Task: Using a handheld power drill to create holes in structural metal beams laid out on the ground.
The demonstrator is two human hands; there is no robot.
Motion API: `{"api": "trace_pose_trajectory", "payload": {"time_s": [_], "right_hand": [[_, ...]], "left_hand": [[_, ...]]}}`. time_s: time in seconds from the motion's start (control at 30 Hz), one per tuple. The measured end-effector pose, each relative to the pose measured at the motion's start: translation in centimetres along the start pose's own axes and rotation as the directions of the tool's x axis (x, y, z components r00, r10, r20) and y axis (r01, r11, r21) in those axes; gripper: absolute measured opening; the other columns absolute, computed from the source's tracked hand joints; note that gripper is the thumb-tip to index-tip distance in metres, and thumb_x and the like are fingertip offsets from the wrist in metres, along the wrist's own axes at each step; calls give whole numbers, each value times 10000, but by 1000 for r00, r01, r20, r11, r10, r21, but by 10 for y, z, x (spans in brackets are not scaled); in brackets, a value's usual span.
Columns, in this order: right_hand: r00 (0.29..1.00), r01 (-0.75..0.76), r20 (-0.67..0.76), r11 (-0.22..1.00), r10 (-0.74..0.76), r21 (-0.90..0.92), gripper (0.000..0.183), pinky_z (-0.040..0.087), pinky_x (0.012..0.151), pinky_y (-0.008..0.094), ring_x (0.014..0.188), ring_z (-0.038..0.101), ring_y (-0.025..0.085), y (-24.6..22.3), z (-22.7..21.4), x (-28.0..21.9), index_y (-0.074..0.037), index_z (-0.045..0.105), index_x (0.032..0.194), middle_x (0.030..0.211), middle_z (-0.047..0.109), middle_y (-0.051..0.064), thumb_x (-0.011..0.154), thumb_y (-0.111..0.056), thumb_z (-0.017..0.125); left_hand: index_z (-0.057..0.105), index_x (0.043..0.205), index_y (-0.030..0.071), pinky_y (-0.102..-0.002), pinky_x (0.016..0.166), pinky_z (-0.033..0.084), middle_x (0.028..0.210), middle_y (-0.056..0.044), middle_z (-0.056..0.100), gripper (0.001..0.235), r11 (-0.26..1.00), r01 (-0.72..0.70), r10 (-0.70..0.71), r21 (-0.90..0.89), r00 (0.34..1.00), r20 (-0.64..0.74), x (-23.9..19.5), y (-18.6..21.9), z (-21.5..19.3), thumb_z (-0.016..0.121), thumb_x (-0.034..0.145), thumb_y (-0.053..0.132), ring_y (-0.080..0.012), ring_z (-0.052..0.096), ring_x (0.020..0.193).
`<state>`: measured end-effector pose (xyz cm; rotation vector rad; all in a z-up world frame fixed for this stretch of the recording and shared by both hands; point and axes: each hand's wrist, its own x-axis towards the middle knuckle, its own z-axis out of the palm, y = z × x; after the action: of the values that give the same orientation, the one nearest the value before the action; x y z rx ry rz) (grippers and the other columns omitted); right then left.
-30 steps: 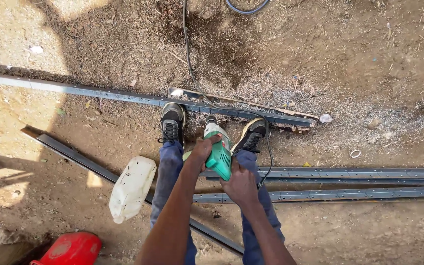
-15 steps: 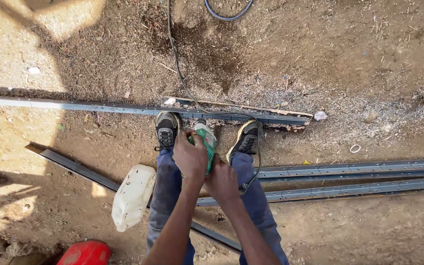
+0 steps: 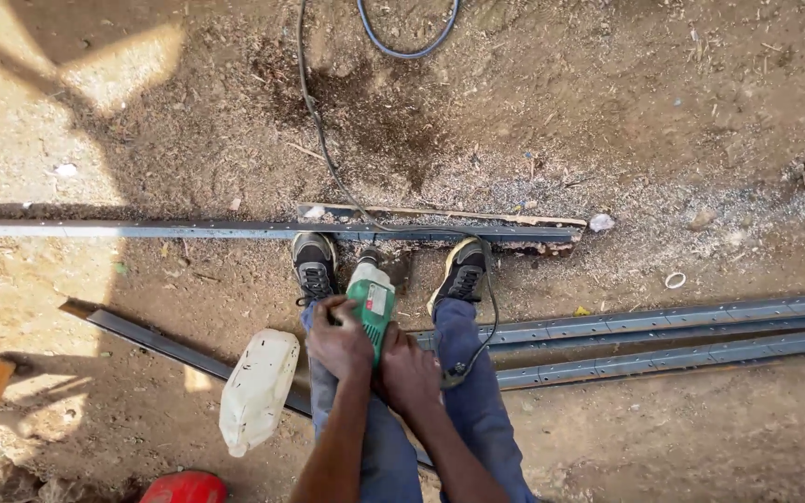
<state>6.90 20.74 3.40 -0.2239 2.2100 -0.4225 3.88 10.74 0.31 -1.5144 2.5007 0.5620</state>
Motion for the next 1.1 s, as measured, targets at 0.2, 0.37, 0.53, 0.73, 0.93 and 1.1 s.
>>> {"api": "trace_pose_trajectory", "payload": {"time_s": [0.2, 0.37, 0.53, 0.73, 0.93, 1.1], "right_hand": [[1000, 3, -31, 999, -4, -35, 474, 548, 546, 536, 810, 696, 388, -26, -6, -1, 66, 499, 1303, 944, 678, 182, 897, -172, 564], [997, -35, 69, 997, 31, 62, 546, 535, 591, 570, 818, 668, 433, -17, -1, -2, 58, 444, 1340, 951, 663, 208, 865, -171, 587], [994, 101, -19, 991, -103, -84, 683, 653, 614, 486, 841, 760, 371, 8, 18, -8, 102, 555, 1267, 939, 713, 199, 842, -414, 696], [989, 124, -66, 986, -132, -113, 619, 648, 579, 469, 768, 764, 348, 5, -14, -2, 93, 576, 1229, 863, 710, 165, 801, -344, 670], [982, 158, -90, 982, -168, -105, 578, 640, 555, 470, 740, 760, 368, 0, -9, 7, 118, 569, 1212, 852, 708, 186, 809, -290, 637], [985, 148, -78, 984, -157, -102, 570, 641, 572, 481, 739, 760, 369, -3, -17, 8, 129, 556, 1219, 835, 697, 188, 820, -273, 624]], "left_hand": [[735, 855, 174, -419, 837, 531, 818, 36, 788, 269, 988, 89, -76, -128, 991, 108, 19, 17, -31, 483, 902, 90, -200, 715, 801], [706, 888, 196, -383, 810, 543, 834, 60, 786, 236, 995, 41, -29, -96, 992, 124, 15, 4, -18, 504, 942, 86, -153, 717, 784], [749, 790, 257, -550, 684, 559, 642, -113, 690, 210, 1000, -12, 14, 29, 996, -84, 2, 12, -18, 573, 863, 168, -436, 677, 648], [753, 800, 310, -532, 695, 572, 658, -82, 708, 232, 997, 82, -83, -14, 996, -34, 1, 13, -10, 567, 876, 195, -413, 697, 674], [754, 797, 321, -499, 751, 573, 728, -35, 731, 237, 987, 161, -161, -9, 987, 19, 16, -8, 5, 561, 897, 225, -373, 714, 738], [759, 809, 285, -505, 784, 565, 771, -35, 742, 240, 982, 188, -186, -27, 981, 51, 16, -4, 2, 550, 895, 202, -370, 719, 791]]}}
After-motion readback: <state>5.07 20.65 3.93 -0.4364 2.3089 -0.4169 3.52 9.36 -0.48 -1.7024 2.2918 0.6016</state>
